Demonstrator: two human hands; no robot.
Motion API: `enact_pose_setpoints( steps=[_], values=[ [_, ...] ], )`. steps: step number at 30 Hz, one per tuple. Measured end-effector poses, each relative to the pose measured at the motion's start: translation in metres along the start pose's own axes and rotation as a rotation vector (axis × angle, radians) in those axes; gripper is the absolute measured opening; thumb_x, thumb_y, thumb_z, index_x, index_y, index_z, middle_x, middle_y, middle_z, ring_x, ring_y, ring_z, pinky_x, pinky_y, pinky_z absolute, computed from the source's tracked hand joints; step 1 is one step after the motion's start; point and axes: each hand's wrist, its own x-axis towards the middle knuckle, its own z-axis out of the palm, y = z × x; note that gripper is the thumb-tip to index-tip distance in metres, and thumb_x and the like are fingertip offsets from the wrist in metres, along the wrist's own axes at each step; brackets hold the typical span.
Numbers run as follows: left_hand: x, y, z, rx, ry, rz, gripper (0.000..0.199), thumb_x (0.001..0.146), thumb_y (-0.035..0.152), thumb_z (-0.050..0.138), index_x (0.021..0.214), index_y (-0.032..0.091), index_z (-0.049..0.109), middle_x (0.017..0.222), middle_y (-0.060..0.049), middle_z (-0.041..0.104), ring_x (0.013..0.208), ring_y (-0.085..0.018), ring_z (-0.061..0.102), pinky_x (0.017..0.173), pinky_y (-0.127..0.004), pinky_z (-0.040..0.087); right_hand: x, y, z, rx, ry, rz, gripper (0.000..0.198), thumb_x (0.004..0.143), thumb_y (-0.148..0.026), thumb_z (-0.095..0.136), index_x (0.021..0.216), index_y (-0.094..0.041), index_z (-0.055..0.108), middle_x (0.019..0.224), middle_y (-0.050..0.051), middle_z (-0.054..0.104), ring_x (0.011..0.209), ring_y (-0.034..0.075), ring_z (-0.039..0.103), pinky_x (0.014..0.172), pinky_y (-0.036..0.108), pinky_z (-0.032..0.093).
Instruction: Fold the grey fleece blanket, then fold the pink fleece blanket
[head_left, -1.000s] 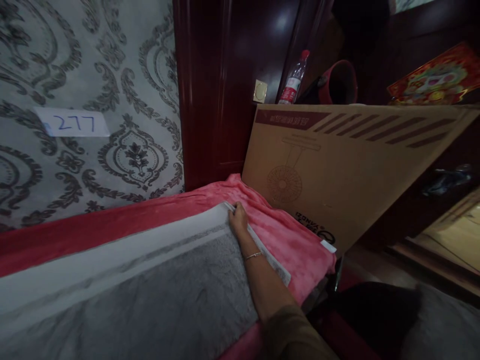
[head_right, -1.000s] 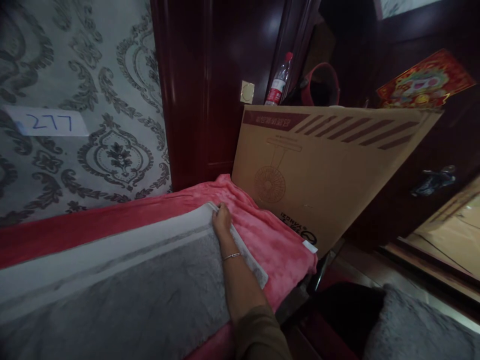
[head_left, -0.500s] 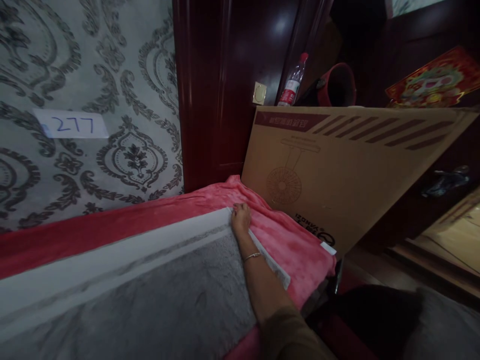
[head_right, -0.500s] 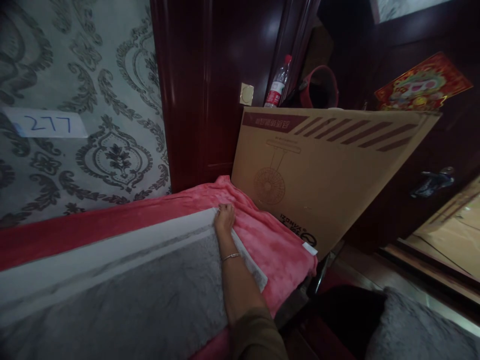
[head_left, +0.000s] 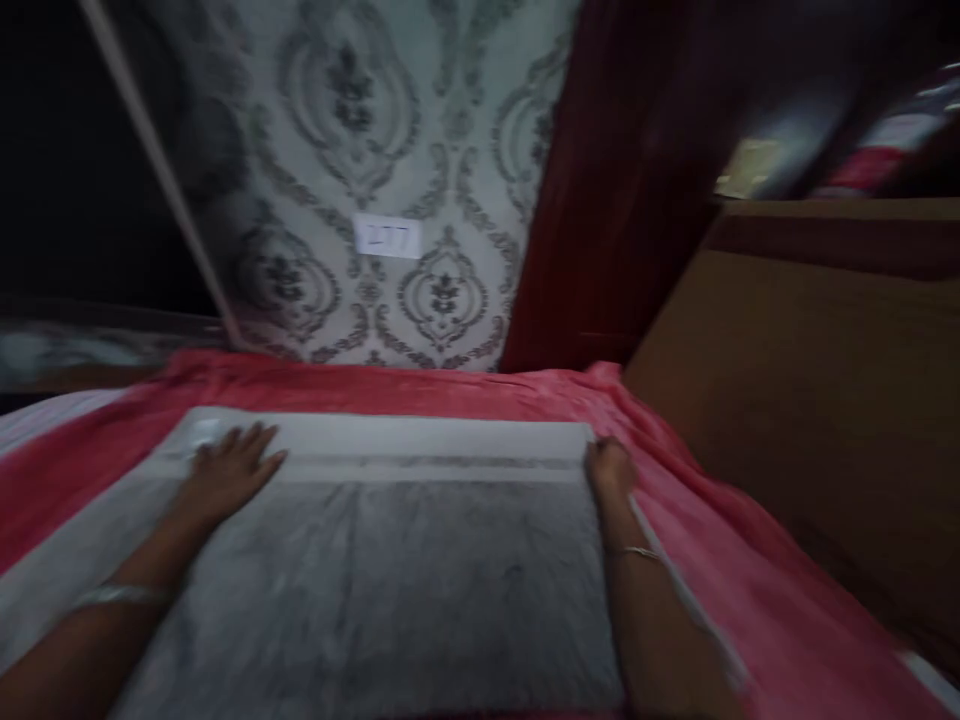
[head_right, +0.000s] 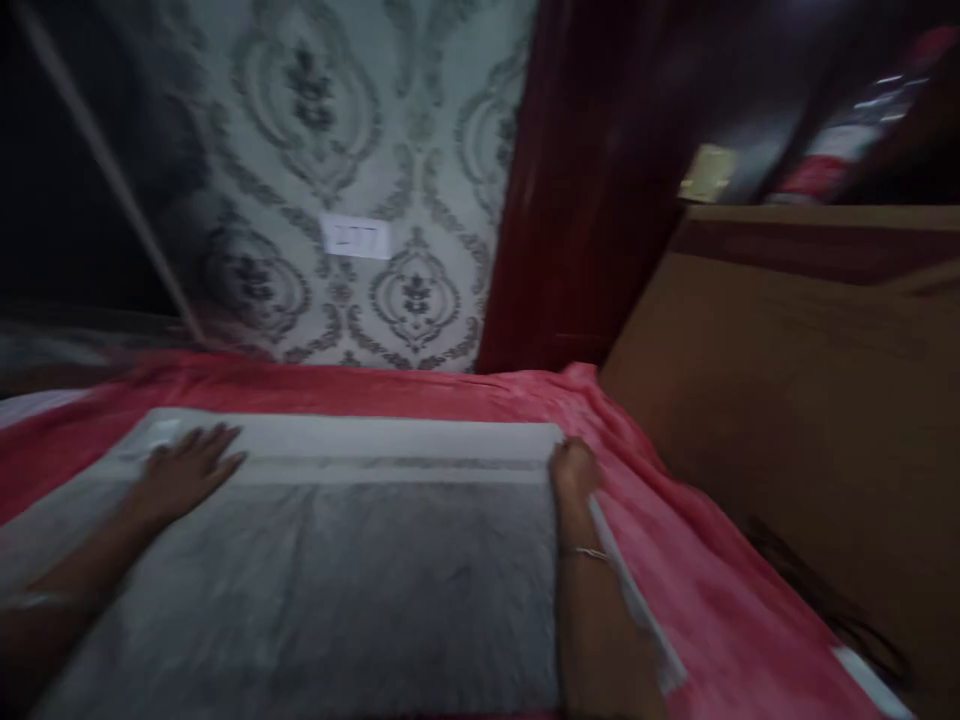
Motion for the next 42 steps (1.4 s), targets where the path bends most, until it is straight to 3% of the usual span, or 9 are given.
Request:
enact_pose_setpoints(
  steps=[6, 9, 11, 17, 27, 30, 33, 36, 42],
  values=[
    [0.004, -0.003, 0.014, -0.006, -0.053, -0.101, 0.068, 0.098, 0.052, 0.027, 0.157, 0.019, 0.029, 0.166, -0.016, 0.020, 0.154, -0.033, 0.015, 0.121, -0.060, 0.009, 0.009, 0.011, 0.019, -0.061, 0.068, -0.056, 0.048, 0.092, -0.030, 0.036, 0.122, -0.015, 0.070, 0.112, 0.026, 0.070, 0.107, 0.040, 0.067, 0.081, 0.053, 0.054],
    [0.006, -0.010, 0.013, -0.036, -0.080, -0.082, 0.069, 0.097, 0.055, 0.028, 0.157, 0.021, 0.030, 0.166, -0.014, 0.022, 0.154, -0.031, 0.017, 0.122, -0.058, 0.010, 0.013, 0.015, 0.036, -0.109, 0.164, -0.444, 0.055, 0.093, -0.038, 0.034, 0.137, -0.018, 0.059, 0.136, 0.020, 0.061, 0.130, 0.033, 0.054, 0.102, 0.050, 0.047],
    [0.009, -0.020, 0.011, -0.054, -0.100, -0.074, 0.068, 0.097, 0.057, 0.028, 0.156, 0.024, 0.032, 0.165, -0.012, 0.024, 0.153, -0.030, 0.018, 0.122, -0.058, 0.010, 0.016, 0.016, 0.048, -0.142, 0.057, -0.605, 0.059, 0.093, -0.042, 0.033, 0.143, -0.019, 0.053, 0.149, 0.013, 0.052, 0.140, 0.029, 0.044, 0.113, 0.052, 0.037],
    [0.020, -0.045, 0.014, -0.057, -0.110, -0.170, 0.073, 0.097, 0.057, 0.021, 0.158, 0.016, 0.026, 0.166, -0.017, 0.017, 0.154, -0.035, 0.014, 0.120, -0.062, 0.012, 0.022, 0.015, 0.068, -0.221, -0.171, -0.529, 0.066, 0.098, -0.045, 0.021, 0.153, -0.013, 0.040, 0.162, 0.010, 0.033, 0.149, 0.024, 0.030, 0.120, 0.052, 0.027],
    [0.015, -0.043, -0.018, -0.037, -0.216, -0.068, 0.070, 0.095, 0.055, 0.029, 0.155, 0.018, 0.035, 0.163, -0.019, 0.028, 0.150, -0.040, 0.024, 0.116, -0.069, 0.017, -0.012, -0.011, 0.020, -0.316, -0.245, -0.462, 0.060, 0.103, -0.038, 0.021, 0.157, -0.015, 0.032, 0.164, 0.013, 0.027, 0.151, 0.025, 0.024, 0.119, 0.056, 0.023],
    [-0.015, -0.023, -0.015, -0.023, -0.208, 0.054, 0.068, 0.097, 0.052, 0.025, 0.154, 0.018, 0.037, 0.164, -0.016, 0.027, 0.152, -0.036, 0.019, 0.118, -0.067, 0.013, -0.042, -0.021, 0.005, -0.348, -0.301, -0.425, 0.059, 0.104, -0.042, 0.021, 0.157, -0.019, 0.031, 0.165, 0.012, 0.025, 0.151, 0.028, 0.024, 0.117, 0.062, 0.023],
    [-0.058, -0.002, -0.001, -0.047, -0.169, 0.310, 0.065, 0.097, 0.050, 0.027, 0.156, 0.023, 0.032, 0.166, -0.009, 0.021, 0.154, -0.030, 0.015, 0.121, -0.059, 0.011, -0.089, -0.022, 0.000, -0.329, -0.301, -0.622, 0.059, 0.104, -0.049, 0.026, 0.159, -0.029, 0.027, 0.167, 0.006, 0.020, 0.153, 0.028, 0.019, 0.118, 0.061, 0.020],
    [-0.092, 0.007, 0.011, -0.063, -0.111, 0.379, 0.064, 0.098, 0.047, 0.026, 0.157, 0.023, 0.029, 0.167, -0.006, 0.020, 0.154, -0.029, 0.015, 0.123, -0.055, 0.011, -0.131, -0.004, 0.002, -0.324, -0.299, -0.755, 0.059, 0.103, -0.050, 0.030, 0.159, -0.034, 0.025, 0.168, 0.001, 0.018, 0.154, 0.027, 0.015, 0.120, 0.057, 0.017],
    [-0.115, -0.021, 0.014, 0.028, -0.054, 0.255, 0.066, 0.098, 0.047, 0.028, 0.157, 0.018, 0.029, 0.166, -0.009, 0.022, 0.154, -0.031, 0.016, 0.122, -0.054, 0.013, -0.152, 0.072, -0.010, -0.396, -0.210, -0.510, 0.059, 0.104, -0.045, 0.026, 0.160, -0.027, 0.023, 0.167, 0.004, 0.019, 0.153, 0.024, 0.018, 0.120, 0.051, 0.021]
  ],
)
